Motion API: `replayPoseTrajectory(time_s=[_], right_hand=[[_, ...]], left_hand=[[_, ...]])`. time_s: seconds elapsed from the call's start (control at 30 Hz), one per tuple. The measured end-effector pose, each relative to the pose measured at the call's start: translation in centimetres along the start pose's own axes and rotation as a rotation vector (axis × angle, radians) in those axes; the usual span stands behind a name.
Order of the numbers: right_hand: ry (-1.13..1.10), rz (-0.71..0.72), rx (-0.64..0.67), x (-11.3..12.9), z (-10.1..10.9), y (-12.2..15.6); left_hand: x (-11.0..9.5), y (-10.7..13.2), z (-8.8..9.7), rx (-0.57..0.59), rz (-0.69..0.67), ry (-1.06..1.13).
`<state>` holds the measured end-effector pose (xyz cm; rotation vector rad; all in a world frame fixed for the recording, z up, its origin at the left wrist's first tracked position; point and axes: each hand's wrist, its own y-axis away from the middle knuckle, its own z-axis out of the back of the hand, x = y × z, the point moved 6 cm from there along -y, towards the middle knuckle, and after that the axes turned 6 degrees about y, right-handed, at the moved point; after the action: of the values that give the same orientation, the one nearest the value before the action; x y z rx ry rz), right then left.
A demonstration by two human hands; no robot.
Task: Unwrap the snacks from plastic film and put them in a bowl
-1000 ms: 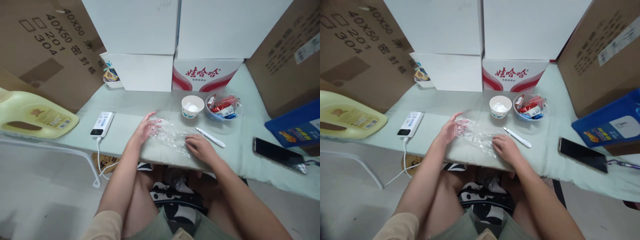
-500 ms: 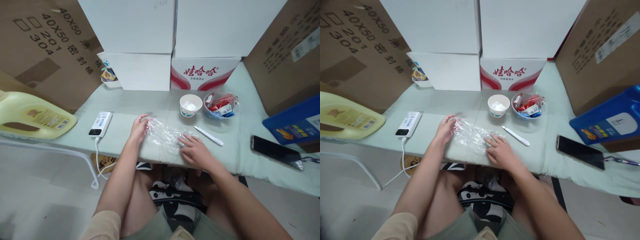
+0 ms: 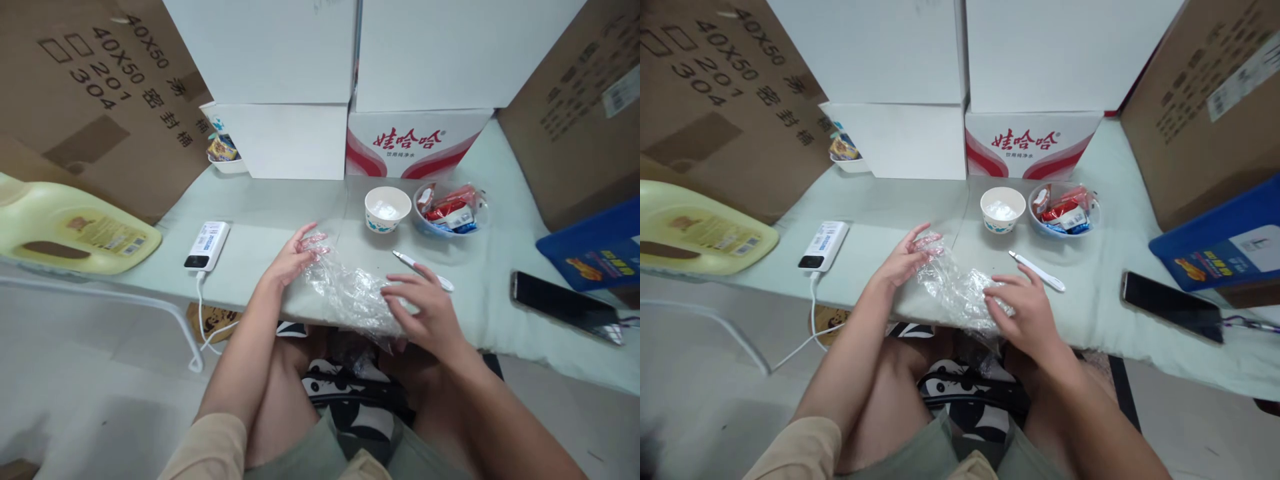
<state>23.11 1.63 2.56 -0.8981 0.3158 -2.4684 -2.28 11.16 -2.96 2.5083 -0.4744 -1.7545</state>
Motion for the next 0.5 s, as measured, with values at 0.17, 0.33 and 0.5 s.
replayPoseTrajectory(time_s=[0.17, 0.33, 0.5], right_hand=[[-0.335, -0.192, 0.209, -2.7, -3.6, -2.6], [-0.534, -0.355, 0.35, -3.8, -7.4, -3.6], [-0.584, -0.52, 0.129, -5.1, -6.0, -3.2]], left_hand=[[0.8, 1.1, -4.3, 0.352, 0.14, 0.004], [1.4, 1.0, -4.7, 0.219, 0.147, -0.145], [1.5, 0.5, -3.4, 0.045, 0.123, -0.289]])
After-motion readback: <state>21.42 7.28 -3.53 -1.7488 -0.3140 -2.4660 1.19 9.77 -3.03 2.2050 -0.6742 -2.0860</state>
